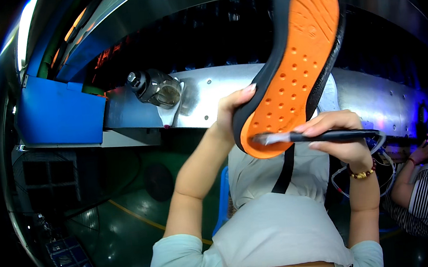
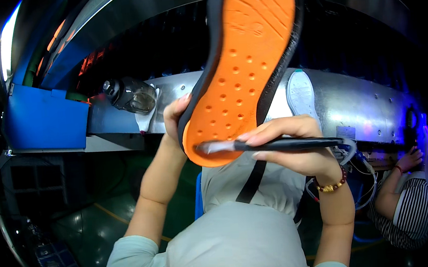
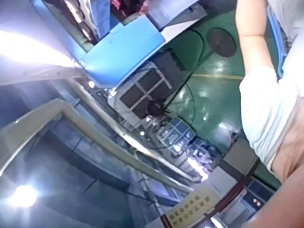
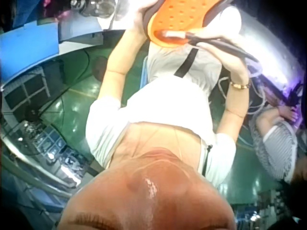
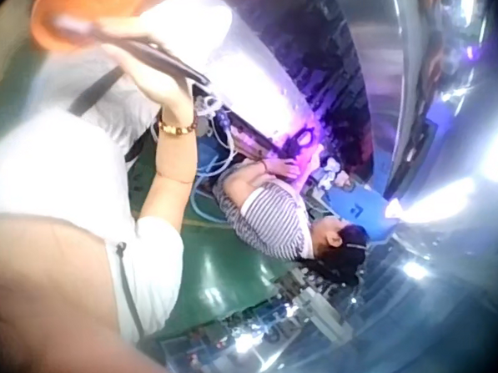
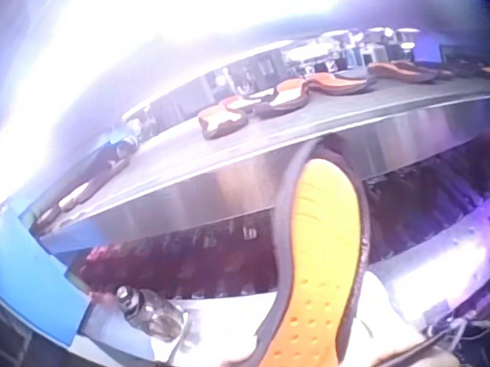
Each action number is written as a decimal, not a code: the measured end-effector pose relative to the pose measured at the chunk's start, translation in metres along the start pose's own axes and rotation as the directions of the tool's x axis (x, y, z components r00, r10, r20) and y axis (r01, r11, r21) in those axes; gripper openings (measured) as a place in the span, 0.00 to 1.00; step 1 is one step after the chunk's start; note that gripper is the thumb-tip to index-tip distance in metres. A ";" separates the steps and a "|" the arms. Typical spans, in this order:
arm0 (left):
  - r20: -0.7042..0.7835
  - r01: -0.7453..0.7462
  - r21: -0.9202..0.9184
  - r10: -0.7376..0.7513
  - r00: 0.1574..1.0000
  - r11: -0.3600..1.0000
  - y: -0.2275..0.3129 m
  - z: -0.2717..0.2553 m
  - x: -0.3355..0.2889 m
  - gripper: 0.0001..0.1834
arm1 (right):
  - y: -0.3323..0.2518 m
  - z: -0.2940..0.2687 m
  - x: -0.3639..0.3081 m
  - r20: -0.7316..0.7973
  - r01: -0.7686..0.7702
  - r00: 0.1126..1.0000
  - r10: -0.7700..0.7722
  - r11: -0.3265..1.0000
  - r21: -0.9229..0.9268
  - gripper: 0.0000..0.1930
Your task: The person repeatedly picks up orange shoe insoles from a conveyor belt, applies a dark substance to the edges and surface with a brush, and places them back on the belt. The process is repeated for multiple insoles in a continuous loop.
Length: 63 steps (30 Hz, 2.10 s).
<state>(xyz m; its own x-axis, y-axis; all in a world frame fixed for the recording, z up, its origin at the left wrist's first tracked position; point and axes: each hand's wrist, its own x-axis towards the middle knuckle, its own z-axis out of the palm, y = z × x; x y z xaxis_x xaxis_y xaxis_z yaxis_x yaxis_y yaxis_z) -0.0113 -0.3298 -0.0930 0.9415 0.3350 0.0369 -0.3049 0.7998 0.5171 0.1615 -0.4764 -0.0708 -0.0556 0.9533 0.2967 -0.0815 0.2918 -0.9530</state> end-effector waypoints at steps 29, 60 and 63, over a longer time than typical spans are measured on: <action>-0.491 0.687 0.417 -0.489 0.721 0.594 0.043 0.018 -0.024 0.28 | -0.005 -0.049 -0.007 0.335 -0.030 0.934 0.123 0.962 -0.270 0.08; 0.102 0.251 -0.278 -0.231 0.968 0.927 -0.029 -0.065 -0.021 0.25 | 0.064 -0.054 0.016 -0.599 -0.175 0.786 -0.153 0.874 -0.454 0.08; -0.154 0.164 -0.001 -0.162 0.975 0.987 -0.002 -0.042 -0.046 0.26 | 0.031 -0.026 -0.005 -0.304 -0.135 0.950 0.069 0.970 -0.204 0.06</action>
<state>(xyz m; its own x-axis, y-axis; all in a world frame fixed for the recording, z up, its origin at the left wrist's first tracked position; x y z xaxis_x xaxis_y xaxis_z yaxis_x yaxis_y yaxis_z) -0.0596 -0.3262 -0.1314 0.9451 0.2735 -0.1790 -0.1467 0.8443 0.5153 0.1853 -0.4701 -0.1039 0.2442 0.9493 0.1978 0.1314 0.1697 -0.9767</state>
